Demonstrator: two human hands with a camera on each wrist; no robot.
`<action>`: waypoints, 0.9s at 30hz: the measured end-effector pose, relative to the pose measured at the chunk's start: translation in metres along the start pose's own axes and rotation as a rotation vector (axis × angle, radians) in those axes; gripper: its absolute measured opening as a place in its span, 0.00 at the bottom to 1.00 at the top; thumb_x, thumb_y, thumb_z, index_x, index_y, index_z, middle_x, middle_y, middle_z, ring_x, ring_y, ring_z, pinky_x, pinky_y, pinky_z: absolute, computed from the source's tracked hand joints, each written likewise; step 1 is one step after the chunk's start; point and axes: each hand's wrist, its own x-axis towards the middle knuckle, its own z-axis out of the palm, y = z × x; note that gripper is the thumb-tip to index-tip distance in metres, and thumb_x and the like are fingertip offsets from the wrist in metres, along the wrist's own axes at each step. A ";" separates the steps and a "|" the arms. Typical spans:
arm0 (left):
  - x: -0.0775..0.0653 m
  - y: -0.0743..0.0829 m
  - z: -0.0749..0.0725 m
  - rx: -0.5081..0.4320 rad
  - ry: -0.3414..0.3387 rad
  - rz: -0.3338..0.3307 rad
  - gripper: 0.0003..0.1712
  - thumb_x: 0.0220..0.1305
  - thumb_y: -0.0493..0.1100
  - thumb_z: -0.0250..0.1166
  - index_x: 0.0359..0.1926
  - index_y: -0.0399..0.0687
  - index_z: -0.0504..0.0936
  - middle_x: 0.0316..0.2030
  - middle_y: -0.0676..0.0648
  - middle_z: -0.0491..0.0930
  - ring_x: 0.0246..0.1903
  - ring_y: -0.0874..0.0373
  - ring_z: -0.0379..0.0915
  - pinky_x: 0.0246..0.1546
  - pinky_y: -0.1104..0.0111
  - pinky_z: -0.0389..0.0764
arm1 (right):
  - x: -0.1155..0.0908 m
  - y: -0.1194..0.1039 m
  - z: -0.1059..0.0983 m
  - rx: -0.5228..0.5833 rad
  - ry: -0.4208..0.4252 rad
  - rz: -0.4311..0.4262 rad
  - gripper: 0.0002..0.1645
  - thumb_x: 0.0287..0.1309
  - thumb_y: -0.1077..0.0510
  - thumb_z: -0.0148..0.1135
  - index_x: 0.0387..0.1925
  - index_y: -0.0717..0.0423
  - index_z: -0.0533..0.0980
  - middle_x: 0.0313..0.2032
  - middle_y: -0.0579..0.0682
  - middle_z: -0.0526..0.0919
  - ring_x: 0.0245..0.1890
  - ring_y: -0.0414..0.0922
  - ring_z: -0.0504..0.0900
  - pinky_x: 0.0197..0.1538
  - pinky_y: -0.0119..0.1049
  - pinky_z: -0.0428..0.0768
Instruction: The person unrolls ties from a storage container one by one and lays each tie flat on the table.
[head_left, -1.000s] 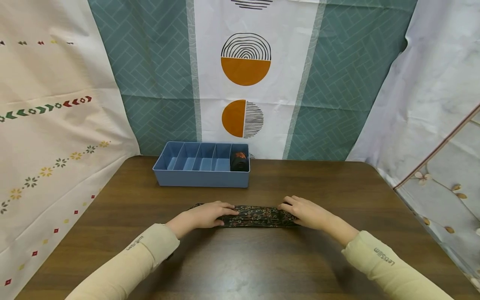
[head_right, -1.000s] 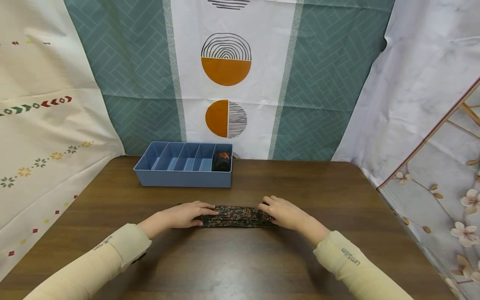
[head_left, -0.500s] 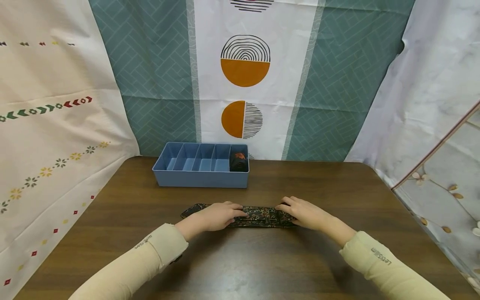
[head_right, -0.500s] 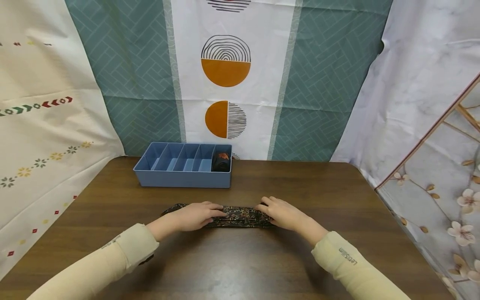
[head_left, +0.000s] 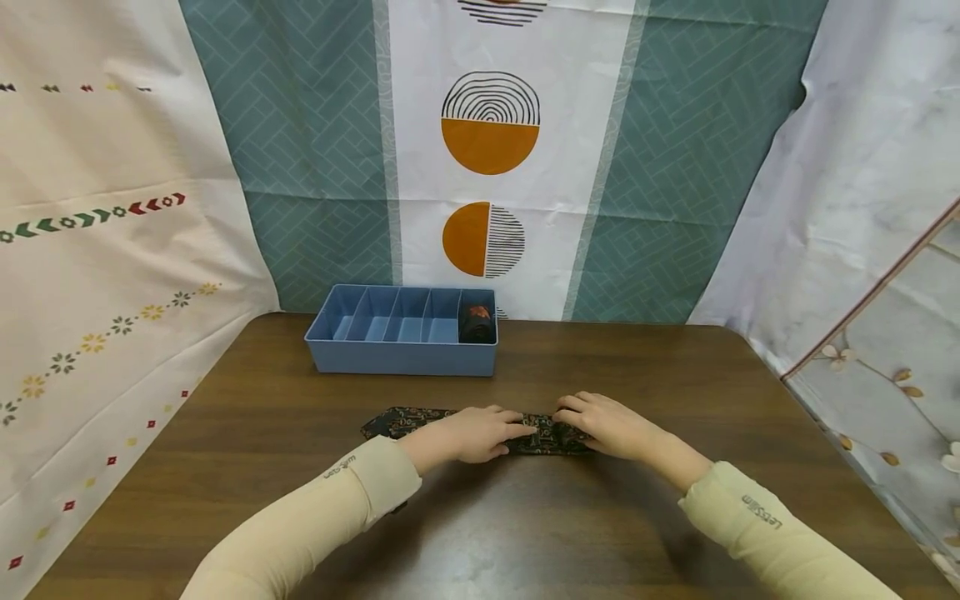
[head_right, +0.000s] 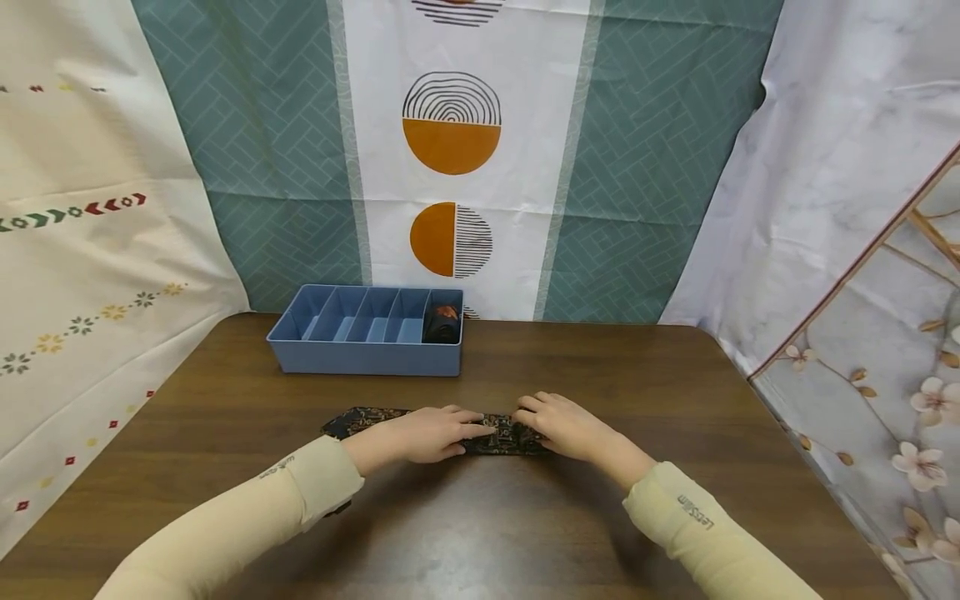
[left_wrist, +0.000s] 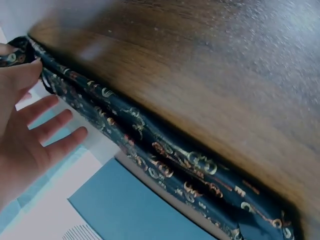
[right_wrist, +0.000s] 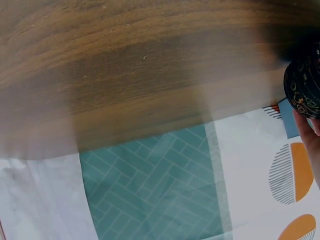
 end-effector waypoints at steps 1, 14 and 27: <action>0.002 0.001 -0.001 -0.001 -0.001 0.001 0.30 0.70 0.48 0.54 0.71 0.68 0.58 0.69 0.51 0.61 0.67 0.54 0.59 0.56 0.63 0.75 | 0.000 0.000 0.000 -0.007 -0.008 0.006 0.32 0.39 0.62 0.76 0.50 0.56 0.75 0.51 0.54 0.77 0.50 0.50 0.77 0.51 0.44 0.79; 0.004 0.001 0.005 -0.068 -0.059 0.016 0.30 0.70 0.47 0.53 0.71 0.70 0.57 0.71 0.55 0.57 0.69 0.55 0.55 0.61 0.62 0.71 | -0.005 0.000 -0.002 -0.010 -0.056 0.018 0.28 0.42 0.60 0.75 0.48 0.54 0.76 0.49 0.53 0.75 0.45 0.49 0.78 0.48 0.43 0.80; 0.003 -0.004 0.006 -0.082 -0.031 0.026 0.32 0.69 0.46 0.56 0.70 0.69 0.59 0.70 0.52 0.58 0.69 0.55 0.56 0.62 0.61 0.70 | -0.001 0.002 -0.002 -0.012 -0.043 0.009 0.25 0.43 0.63 0.74 0.46 0.54 0.76 0.49 0.53 0.78 0.47 0.49 0.78 0.49 0.44 0.79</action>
